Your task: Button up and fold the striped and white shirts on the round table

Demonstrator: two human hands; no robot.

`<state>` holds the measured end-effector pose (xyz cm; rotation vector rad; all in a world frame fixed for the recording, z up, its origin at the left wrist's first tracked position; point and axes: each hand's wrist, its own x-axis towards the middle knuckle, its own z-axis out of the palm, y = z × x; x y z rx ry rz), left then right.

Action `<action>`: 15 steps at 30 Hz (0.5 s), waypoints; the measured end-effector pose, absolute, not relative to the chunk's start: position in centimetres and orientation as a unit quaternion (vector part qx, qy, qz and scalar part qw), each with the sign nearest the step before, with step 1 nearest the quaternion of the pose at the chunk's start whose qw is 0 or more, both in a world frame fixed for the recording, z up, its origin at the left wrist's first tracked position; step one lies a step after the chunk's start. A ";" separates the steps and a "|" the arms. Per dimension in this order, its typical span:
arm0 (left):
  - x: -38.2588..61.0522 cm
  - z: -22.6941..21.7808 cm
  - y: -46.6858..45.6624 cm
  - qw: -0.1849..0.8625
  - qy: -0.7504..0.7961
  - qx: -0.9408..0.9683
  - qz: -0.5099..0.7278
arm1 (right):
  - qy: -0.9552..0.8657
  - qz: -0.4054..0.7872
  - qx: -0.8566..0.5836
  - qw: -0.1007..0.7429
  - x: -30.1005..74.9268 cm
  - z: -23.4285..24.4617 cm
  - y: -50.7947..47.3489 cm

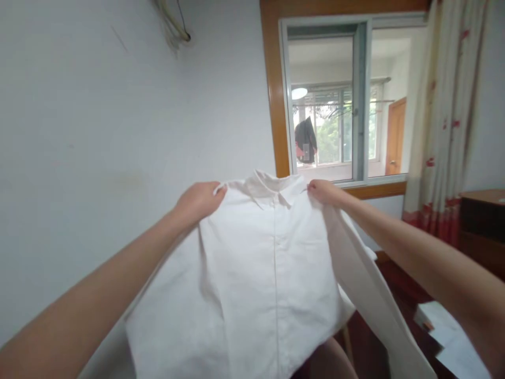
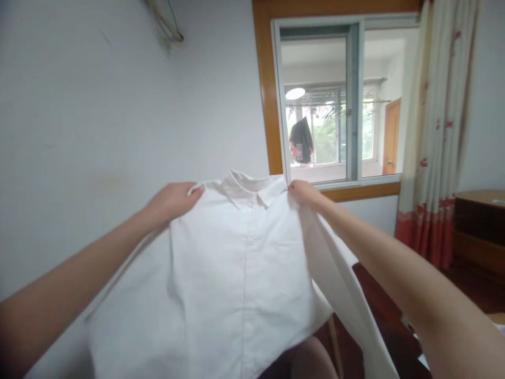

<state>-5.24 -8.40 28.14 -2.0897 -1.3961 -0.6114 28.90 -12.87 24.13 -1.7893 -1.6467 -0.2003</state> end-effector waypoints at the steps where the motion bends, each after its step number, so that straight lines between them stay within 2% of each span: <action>1: -5.1 26.1 -6.9 0.283 -0.531 -0.770 -0.212 | -0.623 -0.093 -0.702 0.333 28.2 21.9 -11.8; 3: -5.0 22.4 -4.2 0.300 -0.555 -0.751 -0.195 | -0.599 -0.180 -0.725 0.288 27.2 18.3 -9.9; 6: -4.9 18.4 -0.8 0.302 -0.578 -0.729 -0.206 | -0.594 -0.235 -0.724 0.260 26.8 15.5 -7.4; 11: -3.9 12.3 2.6 0.259 -0.571 -0.752 -0.203 | -0.604 -0.230 -0.727 0.231 27.3 12.3 -3.1; 15: -0.9 5.5 3.4 0.246 -0.520 -0.796 -0.188 | -0.636 -0.170 -0.734 0.169 26.6 5.8 -0.9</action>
